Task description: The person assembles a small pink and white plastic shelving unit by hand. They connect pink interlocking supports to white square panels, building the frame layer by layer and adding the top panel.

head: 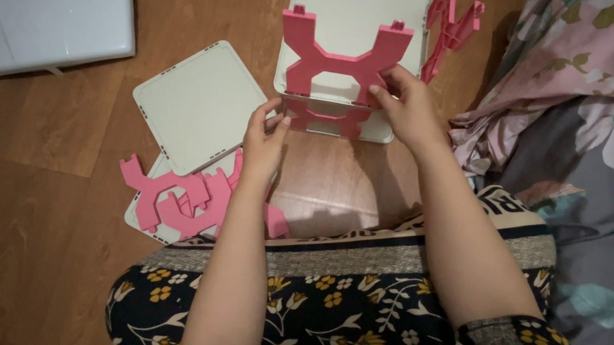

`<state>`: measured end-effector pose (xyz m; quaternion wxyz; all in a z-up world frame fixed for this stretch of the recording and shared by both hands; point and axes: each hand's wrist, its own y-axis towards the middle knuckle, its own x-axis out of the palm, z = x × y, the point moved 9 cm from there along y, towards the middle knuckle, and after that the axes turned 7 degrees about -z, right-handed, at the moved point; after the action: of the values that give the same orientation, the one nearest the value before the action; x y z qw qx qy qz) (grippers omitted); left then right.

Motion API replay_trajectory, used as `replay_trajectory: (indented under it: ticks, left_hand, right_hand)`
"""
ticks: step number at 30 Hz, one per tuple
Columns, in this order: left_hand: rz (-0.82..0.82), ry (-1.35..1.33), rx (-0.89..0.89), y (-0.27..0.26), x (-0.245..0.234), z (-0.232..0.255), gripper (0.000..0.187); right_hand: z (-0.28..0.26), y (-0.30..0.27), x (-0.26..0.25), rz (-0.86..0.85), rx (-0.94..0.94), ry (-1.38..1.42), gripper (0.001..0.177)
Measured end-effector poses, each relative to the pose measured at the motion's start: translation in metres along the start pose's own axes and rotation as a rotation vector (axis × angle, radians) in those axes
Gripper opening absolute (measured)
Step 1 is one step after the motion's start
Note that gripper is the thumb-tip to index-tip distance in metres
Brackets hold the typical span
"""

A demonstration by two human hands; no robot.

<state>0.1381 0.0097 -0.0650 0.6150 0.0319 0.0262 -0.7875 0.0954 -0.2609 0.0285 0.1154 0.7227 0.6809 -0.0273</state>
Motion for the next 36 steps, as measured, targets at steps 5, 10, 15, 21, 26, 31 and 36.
replay_trajectory:
  ticks: [5,10,15,21,26,31,36]
  left_hand:
    - [0.005,0.014,-0.022,-0.002,0.0,0.005,0.04]
    - [0.008,0.018,-0.038,-0.001,-0.001,0.0,0.04]
    - [-0.002,0.032,-0.01,0.002,-0.001,-0.008,0.04]
    - [-0.018,0.028,0.007,0.002,0.001,-0.009,0.04]
    - [0.021,-0.066,-0.12,0.011,-0.002,-0.02,0.049]
    - [-0.003,0.221,0.194,0.037,-0.006,0.007,0.054]
    - [-0.008,0.417,0.2,0.047,0.004,0.003,0.044]
  right_hand:
    - [-0.007,-0.001,0.005,-0.006,-0.072,-0.022,0.028]
    - [-0.001,0.002,0.005,0.0,-0.052,-0.006,0.027]
    - [-0.005,0.0,0.002,0.044,-0.062,-0.178,0.026]
    - [-0.013,-0.004,0.002,0.08,-0.105,-0.312,0.028]
    - [-0.005,-0.001,0.0,0.085,-0.047,-0.354,0.026]
    - [-0.003,-0.002,-0.001,0.072,-0.07,-0.29,0.028]
    - [-0.001,-0.001,-0.002,0.053,-0.084,-0.319,0.024]
